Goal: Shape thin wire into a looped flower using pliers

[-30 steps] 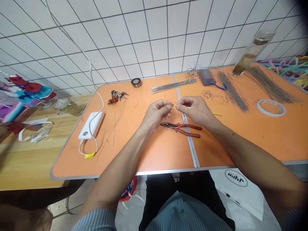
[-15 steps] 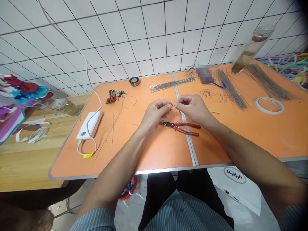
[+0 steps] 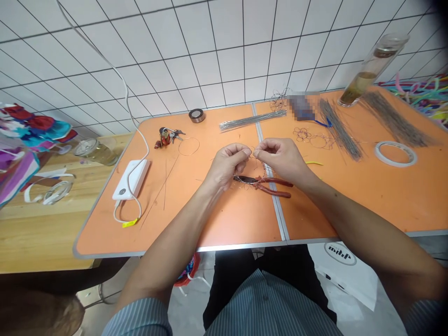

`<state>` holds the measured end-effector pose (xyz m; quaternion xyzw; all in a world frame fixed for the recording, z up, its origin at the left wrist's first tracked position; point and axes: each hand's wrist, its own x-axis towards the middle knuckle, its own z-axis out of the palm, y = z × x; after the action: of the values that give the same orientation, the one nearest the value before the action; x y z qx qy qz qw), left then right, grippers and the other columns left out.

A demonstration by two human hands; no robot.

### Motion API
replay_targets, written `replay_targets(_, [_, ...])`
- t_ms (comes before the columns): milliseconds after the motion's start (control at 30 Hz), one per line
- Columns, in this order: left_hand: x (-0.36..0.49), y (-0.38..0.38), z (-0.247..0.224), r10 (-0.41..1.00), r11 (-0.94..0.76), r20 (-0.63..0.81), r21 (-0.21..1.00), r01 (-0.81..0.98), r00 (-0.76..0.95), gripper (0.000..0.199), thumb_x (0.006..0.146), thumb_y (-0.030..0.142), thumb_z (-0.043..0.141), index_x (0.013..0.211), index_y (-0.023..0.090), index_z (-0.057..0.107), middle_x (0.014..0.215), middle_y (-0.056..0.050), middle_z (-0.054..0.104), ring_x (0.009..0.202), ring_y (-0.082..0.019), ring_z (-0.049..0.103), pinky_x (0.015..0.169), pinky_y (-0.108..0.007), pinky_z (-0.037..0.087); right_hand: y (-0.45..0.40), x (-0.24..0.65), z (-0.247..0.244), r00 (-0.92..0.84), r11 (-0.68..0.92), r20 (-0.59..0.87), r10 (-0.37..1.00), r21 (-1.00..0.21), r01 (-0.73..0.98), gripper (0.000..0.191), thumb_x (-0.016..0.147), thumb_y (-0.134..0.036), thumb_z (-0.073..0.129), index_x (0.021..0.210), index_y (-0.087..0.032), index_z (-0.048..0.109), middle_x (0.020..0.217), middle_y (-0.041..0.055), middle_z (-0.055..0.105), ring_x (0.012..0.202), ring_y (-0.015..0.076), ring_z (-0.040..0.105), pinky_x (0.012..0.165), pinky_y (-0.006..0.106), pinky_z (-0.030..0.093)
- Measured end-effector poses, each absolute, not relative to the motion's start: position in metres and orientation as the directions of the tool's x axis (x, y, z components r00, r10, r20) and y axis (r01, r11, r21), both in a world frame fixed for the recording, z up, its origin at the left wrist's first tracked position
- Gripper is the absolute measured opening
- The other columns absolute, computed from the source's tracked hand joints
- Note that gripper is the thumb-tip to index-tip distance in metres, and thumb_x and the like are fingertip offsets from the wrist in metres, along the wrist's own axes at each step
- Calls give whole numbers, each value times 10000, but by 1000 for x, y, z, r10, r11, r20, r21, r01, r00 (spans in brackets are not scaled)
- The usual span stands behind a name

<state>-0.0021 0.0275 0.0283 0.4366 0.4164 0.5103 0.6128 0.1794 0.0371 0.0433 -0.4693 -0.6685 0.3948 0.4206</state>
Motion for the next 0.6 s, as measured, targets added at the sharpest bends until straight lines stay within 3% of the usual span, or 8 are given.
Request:
replay_targets(200, [-1, 28, 26, 984, 147, -111, 949, -279, 143, 319, 700, 382, 907, 776, 173, 677, 611, 37, 575, 481, -65, 476, 459, -206, 305, 39, 184, 43, -272, 216, 132, 953, -927, 306, 156, 837, -316, 698, 766, -177, 709, 706, -27, 603, 687, 131, 489, 648, 303, 359])
replay_targets(400, [-3, 27, 26, 969, 200, -145, 937, -288, 202, 365, 690, 415, 949, 753, 167, 689, 640, 28, 607, 485, -59, 487, 458, -208, 318, 43, 188, 42, -301, 190, 118, 946, -956, 224, 167, 848, -340, 751, 908, -185, 738, 846, 6, 702, 779, 155, 596, 736, 303, 464])
replay_targets(600, [-3, 25, 24, 955, 253, -195, 929, -271, 222, 352, 691, 412, 953, 765, 170, 708, 596, 32, 584, 481, -62, 480, 480, -211, 333, 42, 187, 42, -306, 180, 112, 945, -962, 204, 151, 837, -333, 756, 864, -186, 738, 811, 14, 707, 759, 163, 608, 726, 311, 479])
